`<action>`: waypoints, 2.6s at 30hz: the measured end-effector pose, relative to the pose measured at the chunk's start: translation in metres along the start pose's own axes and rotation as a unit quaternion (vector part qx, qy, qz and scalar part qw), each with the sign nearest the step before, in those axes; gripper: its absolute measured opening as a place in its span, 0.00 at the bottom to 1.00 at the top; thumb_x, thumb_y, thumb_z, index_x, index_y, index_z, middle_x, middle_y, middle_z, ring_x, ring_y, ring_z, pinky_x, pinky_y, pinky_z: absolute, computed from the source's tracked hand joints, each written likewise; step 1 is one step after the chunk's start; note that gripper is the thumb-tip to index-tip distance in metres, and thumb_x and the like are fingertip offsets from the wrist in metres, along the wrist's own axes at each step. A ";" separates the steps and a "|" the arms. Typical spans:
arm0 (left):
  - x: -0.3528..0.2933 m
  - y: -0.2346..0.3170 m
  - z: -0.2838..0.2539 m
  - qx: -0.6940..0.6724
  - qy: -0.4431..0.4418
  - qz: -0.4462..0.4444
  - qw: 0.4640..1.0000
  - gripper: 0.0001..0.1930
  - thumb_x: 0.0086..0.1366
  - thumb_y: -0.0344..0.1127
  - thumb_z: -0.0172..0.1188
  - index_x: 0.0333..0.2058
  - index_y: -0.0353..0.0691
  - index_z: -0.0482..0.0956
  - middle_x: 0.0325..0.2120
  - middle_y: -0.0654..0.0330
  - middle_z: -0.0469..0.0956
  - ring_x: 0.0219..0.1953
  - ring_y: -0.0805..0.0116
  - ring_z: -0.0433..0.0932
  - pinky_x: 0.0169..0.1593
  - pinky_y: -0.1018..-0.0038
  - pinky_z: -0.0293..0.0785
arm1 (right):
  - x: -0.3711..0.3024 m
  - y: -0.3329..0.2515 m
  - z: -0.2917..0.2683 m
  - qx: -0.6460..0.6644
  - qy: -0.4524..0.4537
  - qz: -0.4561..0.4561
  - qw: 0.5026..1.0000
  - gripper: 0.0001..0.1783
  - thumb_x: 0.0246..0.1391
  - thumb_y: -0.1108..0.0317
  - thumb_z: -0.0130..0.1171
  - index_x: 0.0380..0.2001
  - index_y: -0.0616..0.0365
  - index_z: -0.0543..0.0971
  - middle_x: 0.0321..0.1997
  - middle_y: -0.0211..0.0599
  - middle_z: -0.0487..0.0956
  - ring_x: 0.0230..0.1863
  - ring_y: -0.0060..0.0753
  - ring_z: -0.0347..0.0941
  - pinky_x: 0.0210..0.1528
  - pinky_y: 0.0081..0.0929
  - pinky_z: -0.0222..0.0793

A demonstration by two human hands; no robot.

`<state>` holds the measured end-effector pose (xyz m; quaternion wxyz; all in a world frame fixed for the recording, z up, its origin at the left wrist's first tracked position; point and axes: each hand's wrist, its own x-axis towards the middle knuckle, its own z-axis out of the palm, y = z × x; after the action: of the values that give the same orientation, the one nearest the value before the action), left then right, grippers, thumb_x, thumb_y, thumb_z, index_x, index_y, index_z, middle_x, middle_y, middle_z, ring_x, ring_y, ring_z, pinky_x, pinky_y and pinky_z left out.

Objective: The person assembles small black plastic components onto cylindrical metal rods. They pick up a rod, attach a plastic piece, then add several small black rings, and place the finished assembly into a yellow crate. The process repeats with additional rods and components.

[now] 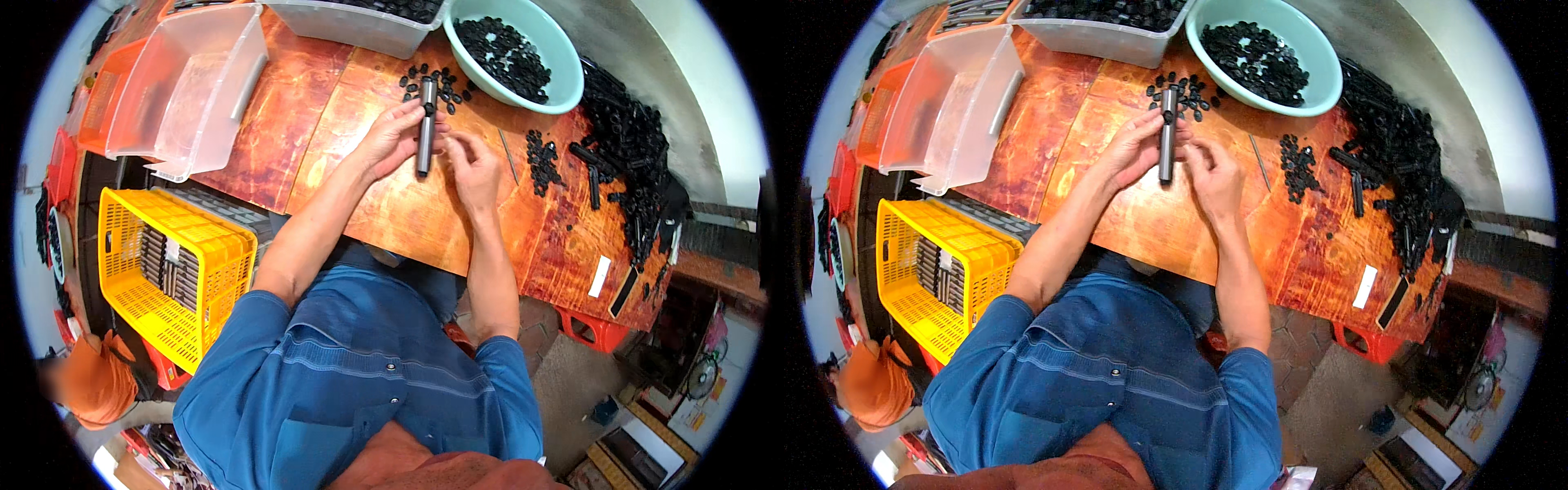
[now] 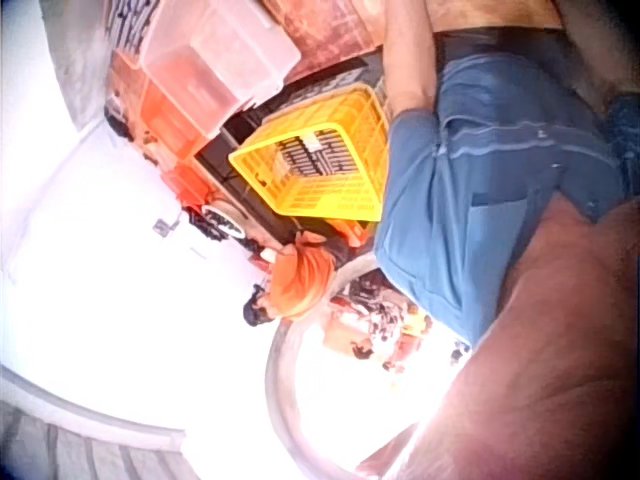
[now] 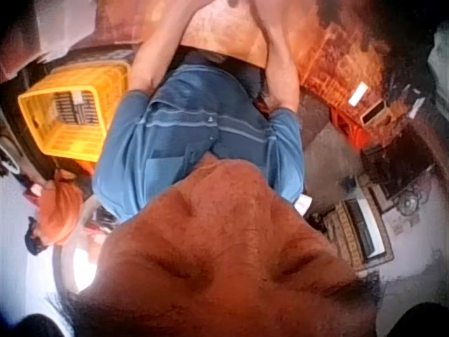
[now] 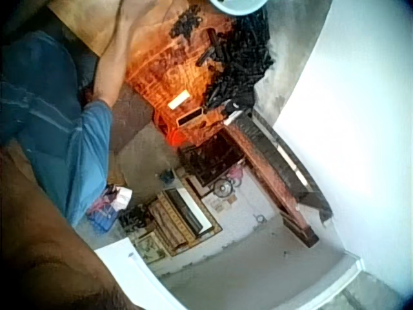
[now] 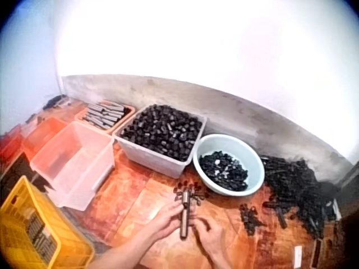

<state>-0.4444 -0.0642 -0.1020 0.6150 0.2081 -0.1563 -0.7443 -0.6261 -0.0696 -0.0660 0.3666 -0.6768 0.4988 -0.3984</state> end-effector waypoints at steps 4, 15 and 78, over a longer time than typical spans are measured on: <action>-0.001 0.004 -0.001 -0.030 0.004 -0.038 0.999 0.17 0.75 0.38 0.53 0.56 0.35 0.71 0.41 0.52 0.79 0.36 0.65 0.79 0.39 0.72 0.81 | 0.011 0.007 -0.056 -0.264 0.093 -0.049 0.959 0.07 0.57 0.70 0.61 0.36 0.61 0.84 0.37 0.46 0.83 0.38 0.50 0.81 0.40 0.41 0.75; -0.005 0.000 0.000 -0.013 -0.069 -0.116 0.991 0.16 0.75 0.37 0.50 0.56 0.34 0.69 0.44 0.48 0.78 0.39 0.62 0.82 0.42 0.65 0.82 | 0.014 0.035 -0.083 -0.490 -0.010 0.055 0.870 0.09 0.56 0.70 0.61 0.35 0.66 0.83 0.29 0.53 0.83 0.32 0.56 0.82 0.35 0.46 0.78; -0.016 -0.004 0.002 -0.045 -0.088 -0.120 0.988 0.17 0.75 0.36 0.53 0.59 0.40 0.67 0.39 0.57 0.78 0.33 0.71 0.77 0.35 0.77 0.76 | -0.030 -0.019 0.034 0.101 0.160 -0.134 0.973 0.04 0.61 0.83 0.57 0.37 0.66 0.74 0.42 0.48 0.82 0.40 0.35 0.85 0.41 0.27 0.81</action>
<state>-0.4458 -0.0475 -0.1002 0.5138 0.1309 -0.1503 -0.8345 -0.5939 -0.0325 -0.0687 0.2921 -0.6246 0.4133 -0.5948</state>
